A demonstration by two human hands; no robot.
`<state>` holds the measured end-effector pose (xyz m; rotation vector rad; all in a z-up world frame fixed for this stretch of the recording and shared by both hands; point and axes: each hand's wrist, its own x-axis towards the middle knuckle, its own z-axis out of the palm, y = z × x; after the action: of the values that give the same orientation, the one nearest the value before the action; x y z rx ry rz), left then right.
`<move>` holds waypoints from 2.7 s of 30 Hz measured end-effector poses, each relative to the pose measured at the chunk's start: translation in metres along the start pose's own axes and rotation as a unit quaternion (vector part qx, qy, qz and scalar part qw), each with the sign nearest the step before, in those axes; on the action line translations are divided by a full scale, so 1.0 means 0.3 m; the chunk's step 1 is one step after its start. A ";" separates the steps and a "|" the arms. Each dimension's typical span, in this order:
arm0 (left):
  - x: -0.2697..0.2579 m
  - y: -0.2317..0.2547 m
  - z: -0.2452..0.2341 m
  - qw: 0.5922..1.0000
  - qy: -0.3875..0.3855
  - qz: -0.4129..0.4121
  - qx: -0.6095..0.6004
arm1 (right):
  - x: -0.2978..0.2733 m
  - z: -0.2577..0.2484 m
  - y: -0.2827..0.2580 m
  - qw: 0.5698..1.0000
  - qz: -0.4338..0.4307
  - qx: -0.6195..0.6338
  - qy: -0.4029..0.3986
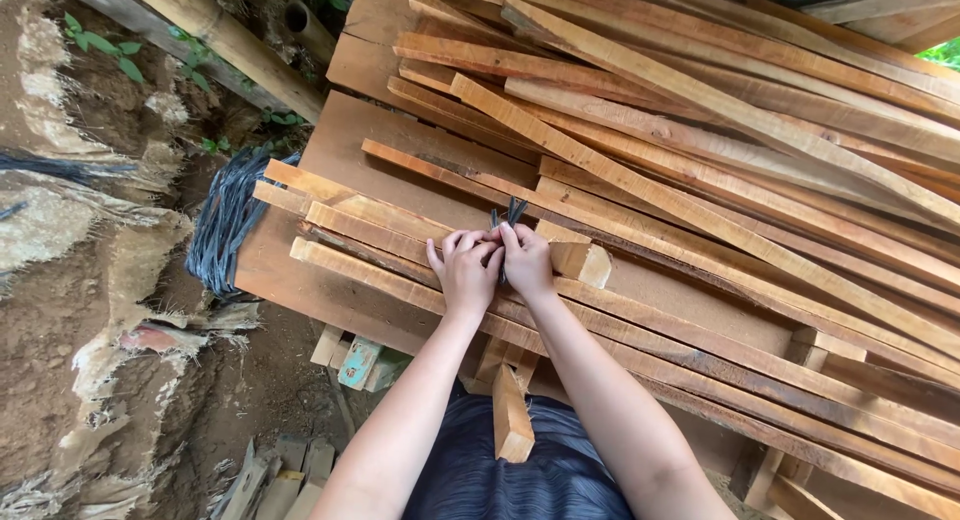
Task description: Bundling thin wood strips using plastic ties.
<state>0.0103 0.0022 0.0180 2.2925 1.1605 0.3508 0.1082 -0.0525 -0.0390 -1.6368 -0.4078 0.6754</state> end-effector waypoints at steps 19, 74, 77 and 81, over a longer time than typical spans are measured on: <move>-0.002 0.003 -0.049 0.998 -0.018 0.023 0.051 | 0.031 -0.012 0.039 0.997 0.045 0.057 0.017; -0.267 -0.106 0.066 0.684 0.035 -0.492 -0.538 | -0.014 0.021 -0.353 0.837 0.135 -0.470 -0.247; -0.258 -0.140 0.042 0.729 0.046 -0.441 -0.522 | -0.045 -0.006 -0.263 0.896 -0.087 -0.409 -0.147; -0.301 -0.278 0.069 0.737 -0.052 -0.438 -0.512 | -0.013 -0.013 -0.150 0.850 -0.129 -0.484 -0.166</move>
<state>-0.0893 -0.0373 -0.0455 0.6780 1.3498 0.3395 0.1127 -0.0497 0.0058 -2.3347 -1.3671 0.5694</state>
